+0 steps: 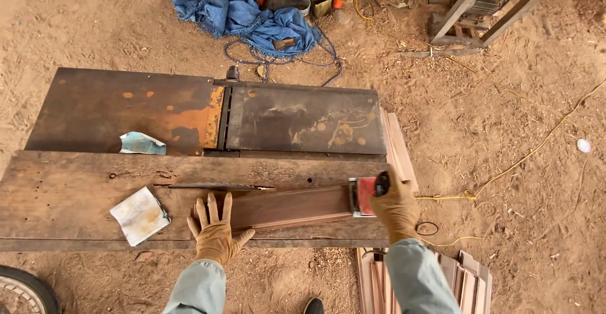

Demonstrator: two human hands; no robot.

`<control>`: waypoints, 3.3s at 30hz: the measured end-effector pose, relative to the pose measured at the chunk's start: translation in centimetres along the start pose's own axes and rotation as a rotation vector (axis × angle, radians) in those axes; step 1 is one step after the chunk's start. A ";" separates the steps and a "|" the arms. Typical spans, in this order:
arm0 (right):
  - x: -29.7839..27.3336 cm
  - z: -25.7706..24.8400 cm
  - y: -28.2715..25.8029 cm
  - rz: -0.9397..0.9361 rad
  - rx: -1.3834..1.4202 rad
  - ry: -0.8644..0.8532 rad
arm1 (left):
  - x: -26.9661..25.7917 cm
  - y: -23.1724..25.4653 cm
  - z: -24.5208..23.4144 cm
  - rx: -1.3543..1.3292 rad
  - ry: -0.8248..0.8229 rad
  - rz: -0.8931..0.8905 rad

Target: Sanding a piece of wood with an electric hand sander on a workbench.

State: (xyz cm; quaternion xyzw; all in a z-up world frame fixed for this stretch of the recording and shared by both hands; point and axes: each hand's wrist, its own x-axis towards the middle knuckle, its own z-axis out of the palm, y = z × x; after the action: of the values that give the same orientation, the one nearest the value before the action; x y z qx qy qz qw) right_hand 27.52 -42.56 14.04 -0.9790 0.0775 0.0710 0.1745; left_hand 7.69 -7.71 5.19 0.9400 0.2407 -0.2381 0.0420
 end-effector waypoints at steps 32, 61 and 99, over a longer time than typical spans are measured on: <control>-0.2 -0.4 2.1 -0.001 -0.096 -0.026 | -2.6 0.7 -4.5 0.017 -0.201 -0.038; -13.3 7.4 -18.0 -0.282 -0.038 -0.260 | -2.8 0.3 -3.7 -0.029 -0.106 0.025; -5.8 2.7 -6.9 -0.087 -0.081 -0.055 | -2.5 0.4 -3.4 -0.040 -0.131 -0.016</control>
State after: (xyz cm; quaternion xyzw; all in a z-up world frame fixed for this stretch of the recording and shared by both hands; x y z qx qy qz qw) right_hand 22.77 -34.44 14.81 -0.9854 0.0273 0.0935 0.1398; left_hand 7.42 -8.47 9.33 0.9195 0.2494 -0.2946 0.0745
